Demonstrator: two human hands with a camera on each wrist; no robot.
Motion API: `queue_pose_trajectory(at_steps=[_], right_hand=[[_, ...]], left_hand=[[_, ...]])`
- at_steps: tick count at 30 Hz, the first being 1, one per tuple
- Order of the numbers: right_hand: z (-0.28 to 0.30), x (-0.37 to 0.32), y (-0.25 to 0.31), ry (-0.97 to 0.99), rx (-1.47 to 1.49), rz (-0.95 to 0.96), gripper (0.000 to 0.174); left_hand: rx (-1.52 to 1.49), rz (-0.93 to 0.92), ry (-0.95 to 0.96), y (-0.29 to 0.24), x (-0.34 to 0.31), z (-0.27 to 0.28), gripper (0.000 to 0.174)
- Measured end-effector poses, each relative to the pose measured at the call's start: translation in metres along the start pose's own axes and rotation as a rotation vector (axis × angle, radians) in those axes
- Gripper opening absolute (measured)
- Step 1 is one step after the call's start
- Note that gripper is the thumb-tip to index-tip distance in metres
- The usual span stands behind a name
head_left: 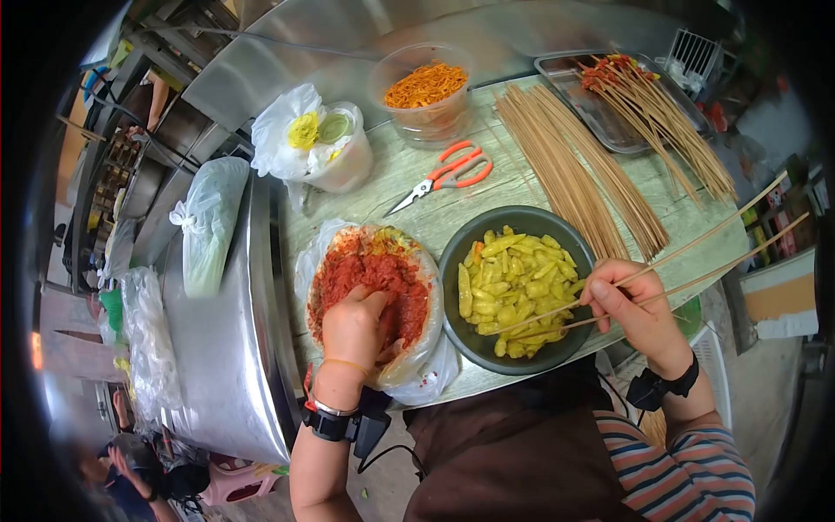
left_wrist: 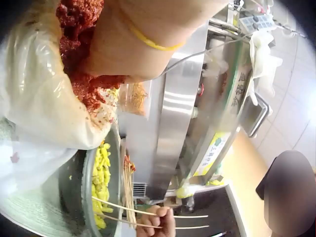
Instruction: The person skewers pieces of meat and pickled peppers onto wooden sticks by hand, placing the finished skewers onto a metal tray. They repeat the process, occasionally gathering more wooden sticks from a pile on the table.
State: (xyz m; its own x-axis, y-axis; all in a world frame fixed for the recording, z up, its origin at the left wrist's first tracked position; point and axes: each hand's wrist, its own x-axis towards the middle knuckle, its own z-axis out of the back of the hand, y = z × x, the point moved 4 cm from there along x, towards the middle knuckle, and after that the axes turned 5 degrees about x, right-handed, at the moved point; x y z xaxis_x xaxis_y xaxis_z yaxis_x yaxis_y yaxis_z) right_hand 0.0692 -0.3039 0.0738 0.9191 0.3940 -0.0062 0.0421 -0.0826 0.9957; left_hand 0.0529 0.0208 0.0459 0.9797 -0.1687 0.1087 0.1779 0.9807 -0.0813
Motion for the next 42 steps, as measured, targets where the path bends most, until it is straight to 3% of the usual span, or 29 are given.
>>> queue_pose_trajectory(at_steps=[9, 12, 13, 15, 21, 23, 27, 31, 33, 35, 36, 42], right_hand=[[0.002, -0.001, -0.004, -0.036, 0.006, -0.019, 0.021], [0.003, -0.002, -0.003, -0.061, -0.012, -0.033, 0.020], [0.002, -0.002, -0.002, -0.065, -0.043, -0.042, 0.019], [0.004, -0.003, -0.006, -0.107, -0.085, -0.024, 0.019], [0.009, -0.002, -0.020, -0.119, -0.079, 0.023, 0.021], [0.013, 0.000, -0.024, -0.149, -0.090, -0.008, 0.022], [0.012, 0.002, -0.027, -0.133, -0.052, 0.021, 0.023], [0.006, -0.002, -0.019, -0.162, -0.160, -0.002, 0.022], [-0.014, -0.002, 0.000, -0.101, -0.146, -0.070, 0.023], [-0.014, 0.001, 0.011, 0.038, -0.193, -0.021, 0.026], [-0.012, 0.000, 0.015, 0.013, -0.115, -0.020, 0.028], [0.022, 0.000, 0.046, -0.175, -0.042, 0.099, 0.028]], left_hand=[[-0.129, 0.126, -0.124, 0.046, -0.027, -0.007, 0.021], [-0.963, 0.532, 0.068, 0.054, -0.035, -0.008, 0.012], [-0.949, 0.549, 0.048, 0.050, -0.032, -0.007, 0.012], [-1.238, 0.692, 0.017, 0.048, -0.035, -0.002, 0.012], [-1.619, 0.636, 0.036, 0.040, -0.035, 0.001, 0.024], [-1.804, 0.623, -0.073, 0.037, -0.033, -0.001, 0.026], [-1.823, 0.575, -0.130, 0.039, -0.035, -0.005, 0.023], [-1.589, 0.530, -0.188, 0.036, -0.034, -0.014, 0.018], [-1.693, 0.682, -0.141, 0.027, -0.033, -0.011, 0.023], [-1.683, 0.599, -0.226, 0.023, -0.031, -0.015, 0.020], [-1.528, 0.495, -0.261, 0.021, -0.031, -0.013, 0.020], [-1.163, 0.342, -0.370, 0.017, -0.027, -0.009, 0.026]])
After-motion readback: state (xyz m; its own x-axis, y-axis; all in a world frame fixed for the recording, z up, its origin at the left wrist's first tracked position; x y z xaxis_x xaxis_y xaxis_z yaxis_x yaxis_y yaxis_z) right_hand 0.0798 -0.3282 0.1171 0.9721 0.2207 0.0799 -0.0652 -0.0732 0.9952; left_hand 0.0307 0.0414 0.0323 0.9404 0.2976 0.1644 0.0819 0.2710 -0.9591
